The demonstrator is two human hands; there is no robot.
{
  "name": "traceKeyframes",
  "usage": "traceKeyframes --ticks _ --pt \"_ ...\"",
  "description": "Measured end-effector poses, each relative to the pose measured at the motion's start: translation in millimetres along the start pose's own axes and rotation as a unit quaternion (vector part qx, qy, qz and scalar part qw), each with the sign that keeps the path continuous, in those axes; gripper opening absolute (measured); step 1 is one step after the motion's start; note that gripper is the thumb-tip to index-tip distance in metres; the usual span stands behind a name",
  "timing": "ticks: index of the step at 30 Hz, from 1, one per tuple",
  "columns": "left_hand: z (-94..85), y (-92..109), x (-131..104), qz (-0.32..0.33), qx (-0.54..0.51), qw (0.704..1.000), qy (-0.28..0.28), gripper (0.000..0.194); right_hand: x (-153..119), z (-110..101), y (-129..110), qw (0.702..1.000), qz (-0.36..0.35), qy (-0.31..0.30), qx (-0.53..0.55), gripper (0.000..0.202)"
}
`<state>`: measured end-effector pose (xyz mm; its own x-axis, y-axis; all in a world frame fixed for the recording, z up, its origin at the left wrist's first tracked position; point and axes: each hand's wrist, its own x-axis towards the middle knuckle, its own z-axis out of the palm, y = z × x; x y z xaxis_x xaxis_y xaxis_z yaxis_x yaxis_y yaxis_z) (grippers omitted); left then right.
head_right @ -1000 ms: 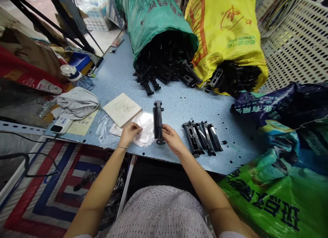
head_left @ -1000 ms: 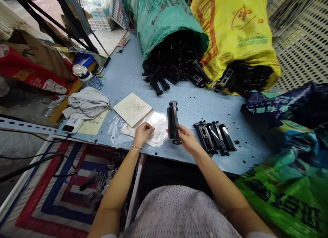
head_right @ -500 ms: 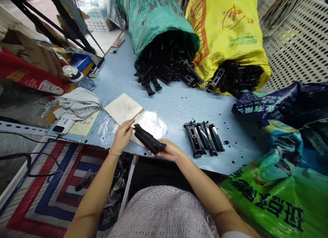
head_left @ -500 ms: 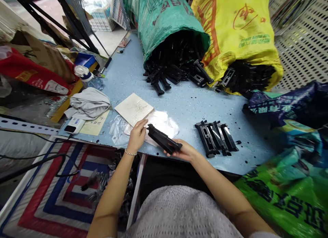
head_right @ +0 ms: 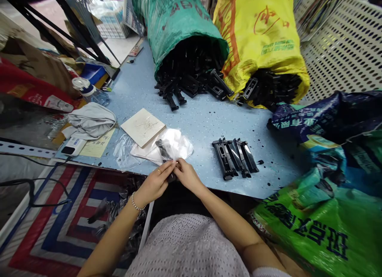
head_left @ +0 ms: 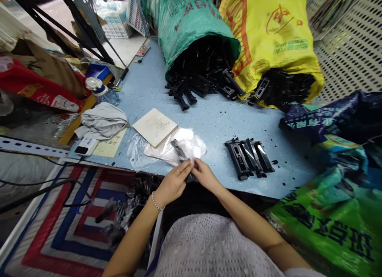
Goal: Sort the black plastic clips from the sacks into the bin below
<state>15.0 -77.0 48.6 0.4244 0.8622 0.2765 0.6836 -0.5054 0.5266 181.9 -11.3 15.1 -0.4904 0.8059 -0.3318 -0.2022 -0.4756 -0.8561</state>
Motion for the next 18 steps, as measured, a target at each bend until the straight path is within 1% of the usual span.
traceKeyframes --ticks 1,2,3,5,6,7,8,9,10,12,13,14,15,16,17,18 --pt "-1.3 2.4 -2.5 -0.005 -0.01 1.0 0.008 0.08 -3.5 1.3 1.5 1.0 0.01 -0.01 0.013 0.019" --pt "-2.7 3.3 -5.9 -0.017 -0.015 0.999 0.033 0.079 -6.8 2.0 2.4 0.997 0.035 -0.033 0.052 0.019" --pt "-3.9 2.7 -9.9 -0.033 -0.015 0.997 0.07 0.078 -9.6 2.0 2.8 0.99 0.067 -0.06 0.109 0.022" --pt "-4.6 -0.7 -18.9 -0.071 0.002 0.986 0.149 0.075 -13.4 0.2 1.8 0.96 0.116 -0.099 0.234 0.029" --pt "-3.9 -2.3 -23.1 -0.085 0.014 0.981 0.175 0.074 -14.1 -1.4 0.5 0.945 0.126 -0.107 0.283 0.033" --pt "-2.2 -2.9 -26.8 -0.09 0.025 0.978 0.186 0.074 -13.9 -3.0 -1.2 0.934 0.13 -0.11 0.314 0.036" --pt "0.3 -2.2 -29.5 -0.082 0.033 0.978 0.188 0.074 -13.1 -4.3 -3.0 0.932 0.128 -0.109 0.322 0.038" --pt "3.4 -0.2 -30.8 -0.062 0.036 0.98 0.184 0.074 -11.8 -5.2 -4.7 0.939 0.118 -0.099 0.306 0.038" --pt "6.9 2.9 -30.5 -0.035 0.035 0.983 0.175 0.074 -10.5 -5.3 -6.0 0.956 0.097 -0.076 0.267 0.038" --pt "13.0 10.9 -24.8 0.002 0.025 0.989 0.145 0.076 -9.4 -3.1 -6.9 0.992 0.03 -0.012 0.124 0.045" --pt "14.6 15.1 -19.8 0.004 0.026 0.991 0.128 0.078 -10.2 -0.7 -6.6 0.999 -0.011 0.022 0.034 0.051" --pt "14.3 19.1 -14.4 -0.006 0.033 0.993 0.113 0.081 -12.4 2.5 -5.9 0.996 -0.048 0.046 -0.052 0.055" --pt "11.7 23.1 -9.6 -0.02 0.045 0.993 0.103 0.08 -15.9 6.2 -5.4 0.988 -0.077 0.056 -0.122 0.055" --pt "6.3 27.1 -6.7 -0.034 0.056 0.993 0.101 0.075 -20.6 9.9 -5.7 0.98 -0.095 0.047 -0.169 0.051" --pt "-1.9 31.3 -6.8 -0.048 0.062 0.992 0.103 0.065 -26.3 13.1 -7.2 0.976 -0.103 0.019 -0.19 0.044" --pt "-12.8 35.3 -10.9 -0.063 0.056 0.991 0.104 0.053 -32.8 14.9 -10.6 0.975 -0.103 -0.029 -0.195 0.037"
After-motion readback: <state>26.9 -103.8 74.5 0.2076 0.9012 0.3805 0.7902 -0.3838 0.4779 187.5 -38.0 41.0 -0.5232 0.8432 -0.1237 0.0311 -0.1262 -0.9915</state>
